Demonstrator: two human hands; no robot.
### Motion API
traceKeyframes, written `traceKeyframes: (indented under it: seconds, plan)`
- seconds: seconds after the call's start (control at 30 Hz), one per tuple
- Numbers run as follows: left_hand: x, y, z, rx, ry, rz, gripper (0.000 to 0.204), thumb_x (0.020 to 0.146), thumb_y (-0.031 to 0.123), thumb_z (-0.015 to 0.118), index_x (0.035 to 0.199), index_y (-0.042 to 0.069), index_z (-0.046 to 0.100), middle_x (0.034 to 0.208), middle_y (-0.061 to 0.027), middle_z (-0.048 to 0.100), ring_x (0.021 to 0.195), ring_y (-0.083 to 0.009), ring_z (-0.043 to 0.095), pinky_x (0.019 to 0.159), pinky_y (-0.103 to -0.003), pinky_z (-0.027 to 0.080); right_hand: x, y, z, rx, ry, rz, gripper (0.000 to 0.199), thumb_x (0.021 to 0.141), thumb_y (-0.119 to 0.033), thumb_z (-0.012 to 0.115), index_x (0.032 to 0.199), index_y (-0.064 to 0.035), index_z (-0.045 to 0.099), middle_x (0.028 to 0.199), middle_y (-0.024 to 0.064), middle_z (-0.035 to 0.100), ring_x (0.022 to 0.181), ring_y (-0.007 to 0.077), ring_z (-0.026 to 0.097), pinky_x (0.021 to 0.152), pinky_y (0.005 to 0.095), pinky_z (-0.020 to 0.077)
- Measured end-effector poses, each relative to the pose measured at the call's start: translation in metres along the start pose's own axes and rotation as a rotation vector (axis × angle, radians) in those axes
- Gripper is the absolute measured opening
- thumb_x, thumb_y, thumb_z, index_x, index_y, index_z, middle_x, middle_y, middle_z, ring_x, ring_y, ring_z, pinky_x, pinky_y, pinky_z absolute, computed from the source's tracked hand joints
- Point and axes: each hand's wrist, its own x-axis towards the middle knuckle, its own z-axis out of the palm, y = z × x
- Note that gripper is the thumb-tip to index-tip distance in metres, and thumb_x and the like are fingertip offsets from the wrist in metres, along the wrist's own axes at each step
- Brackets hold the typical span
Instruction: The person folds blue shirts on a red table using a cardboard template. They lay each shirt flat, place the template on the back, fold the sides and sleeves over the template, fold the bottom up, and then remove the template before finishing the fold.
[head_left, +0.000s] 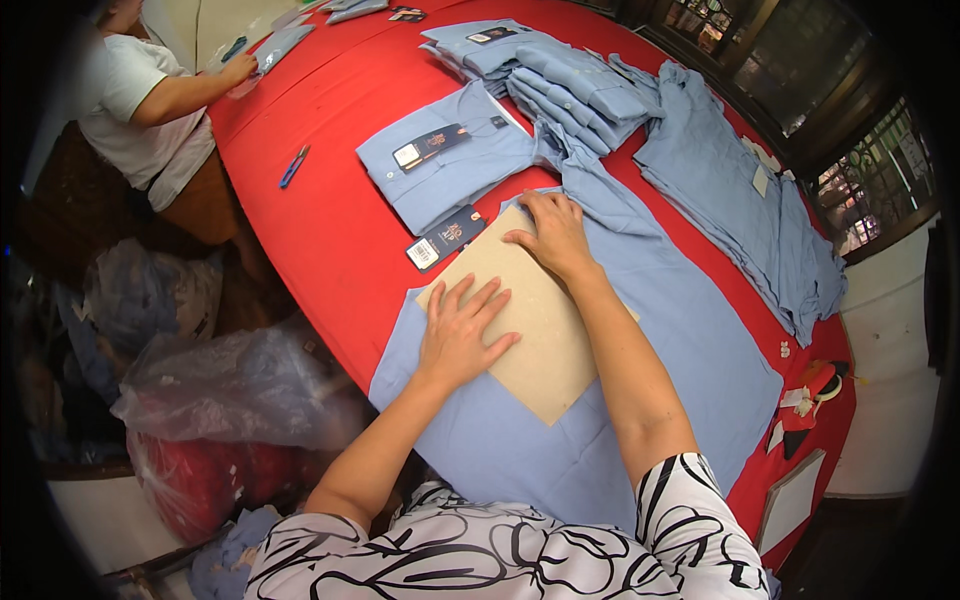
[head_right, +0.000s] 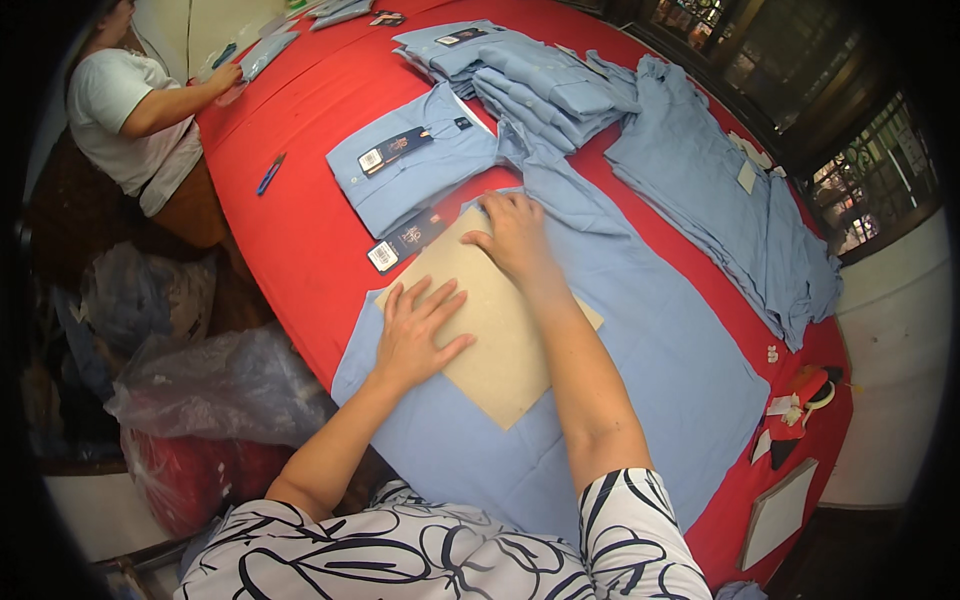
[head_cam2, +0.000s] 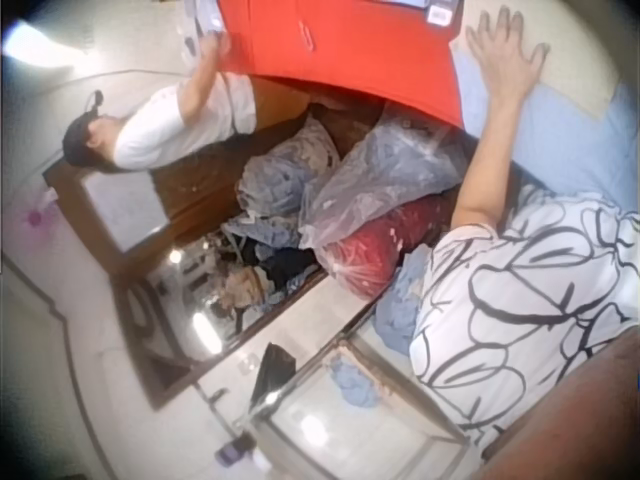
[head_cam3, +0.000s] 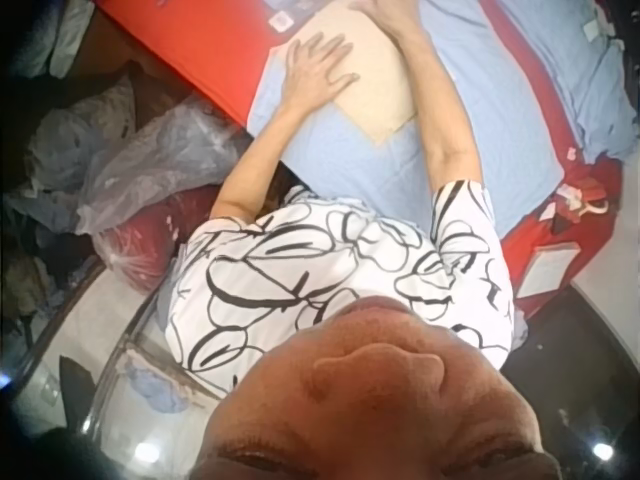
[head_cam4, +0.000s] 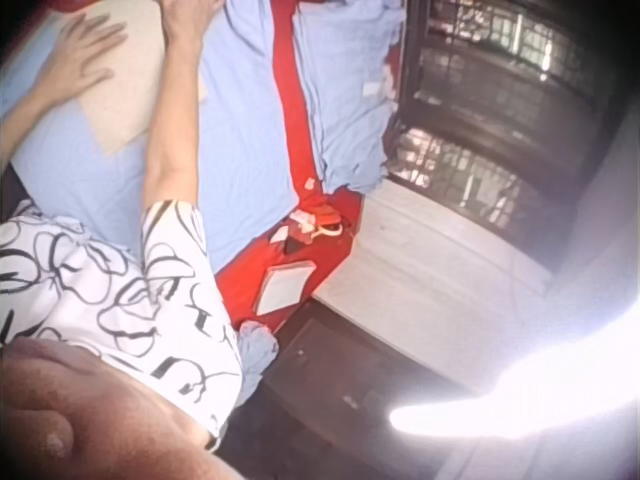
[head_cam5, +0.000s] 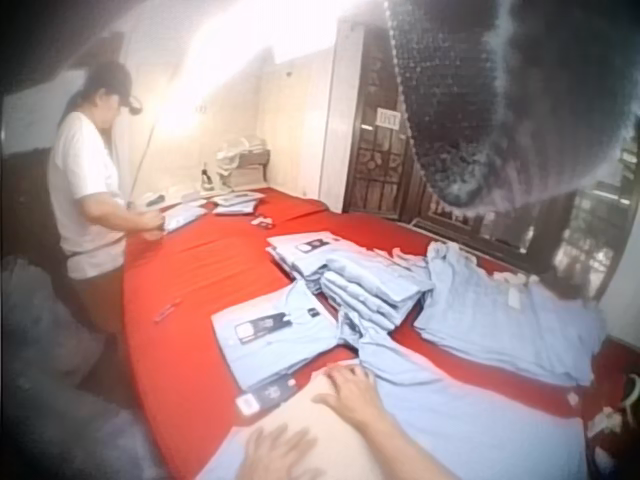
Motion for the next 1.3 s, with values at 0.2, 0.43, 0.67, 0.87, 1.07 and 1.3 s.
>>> traceKeyframes:
  seconds: [0.2, 0.43, 0.67, 0.87, 1.07, 1.3]
  plan:
    - [0.001, 0.004, 0.000, -0.017, -0.003, -0.024, 0.057, 0.079, 0.042, 0.074, 0.130, 0.017, 0.063, 0.140, -0.0010, 0.056, 0.134, -0.0315, 0.042, 0.115, -0.056, 0.023, -0.033, -0.013, -0.008, -0.154, 0.090, 0.059, 0.044, 0.083, -0.034, 0.072, 0.120, -0.0112, 0.064, 0.134, 0.0097, 0.056, 0.121, 0.0306, 0.048, 0.102, 0.0467, 0.0342]
    - [-0.002, 0.000, 0.004, -0.007, -0.002, -0.016, 0.057, 0.080, 0.044, 0.072, 0.131, 0.019, 0.062, 0.141, -0.0002, 0.055, 0.135, -0.0313, 0.041, 0.116, -0.056, 0.021, -0.098, -0.029, -0.034, -0.280, 0.061, 0.189, 0.037, 0.088, -0.026, 0.067, 0.121, -0.0116, 0.064, 0.131, 0.0089, 0.056, 0.116, 0.0299, 0.049, 0.098, 0.0469, 0.0350]
    - [0.002, 0.002, 0.009, 0.052, -0.042, 0.006, 0.060, 0.082, 0.047, 0.069, 0.134, 0.020, 0.059, 0.142, -0.0031, 0.051, 0.138, -0.0313, 0.036, 0.118, -0.054, 0.016, -0.118, -0.026, -0.046, -0.123, 0.175, 0.173, 0.035, 0.087, -0.018, 0.067, 0.121, -0.0092, 0.063, 0.130, 0.0099, 0.056, 0.117, 0.0304, 0.049, 0.102, 0.0463, 0.0336]
    - [-0.002, -0.006, 0.010, 0.089, -0.035, 0.053, 0.062, 0.084, 0.049, 0.067, 0.138, 0.019, 0.056, 0.148, -0.0003, 0.047, 0.140, -0.0330, 0.034, 0.119, -0.055, 0.015, -0.195, -0.036, -0.108, -0.004, 0.332, 0.420, 0.017, 0.086, 0.002, 0.060, 0.100, -0.0034, 0.068, 0.108, 0.0105, 0.062, 0.104, 0.0284, 0.057, 0.088, 0.0367, 0.0468]
    - [0.002, 0.000, 0.009, 0.155, -0.094, 0.064, 0.061, 0.088, 0.046, 0.064, 0.142, 0.021, 0.052, 0.148, -0.0023, 0.047, 0.140, -0.0332, 0.034, 0.116, -0.055, 0.020, -0.331, -0.028, -0.169, -0.079, 0.568, 0.848, 0.012, 0.094, -0.004, 0.056, 0.100, -0.0017, 0.066, 0.102, 0.0108, 0.065, 0.094, 0.0262, 0.063, 0.083, 0.0336, 0.0490]
    - [0.018, -0.009, 0.016, 0.104, -0.091, 0.155, 0.055, 0.086, 0.047, 0.066, 0.130, 0.016, 0.059, 0.140, -0.0105, 0.050, 0.137, -0.0330, 0.036, 0.115, -0.060, 0.019, -0.467, -0.040, -0.195, -0.561, 0.351, 1.138, 0.035, 0.099, -0.025, 0.055, 0.127, -0.0055, 0.059, 0.138, 0.0139, 0.053, 0.130, 0.0310, 0.046, 0.109, 0.0462, 0.0340]
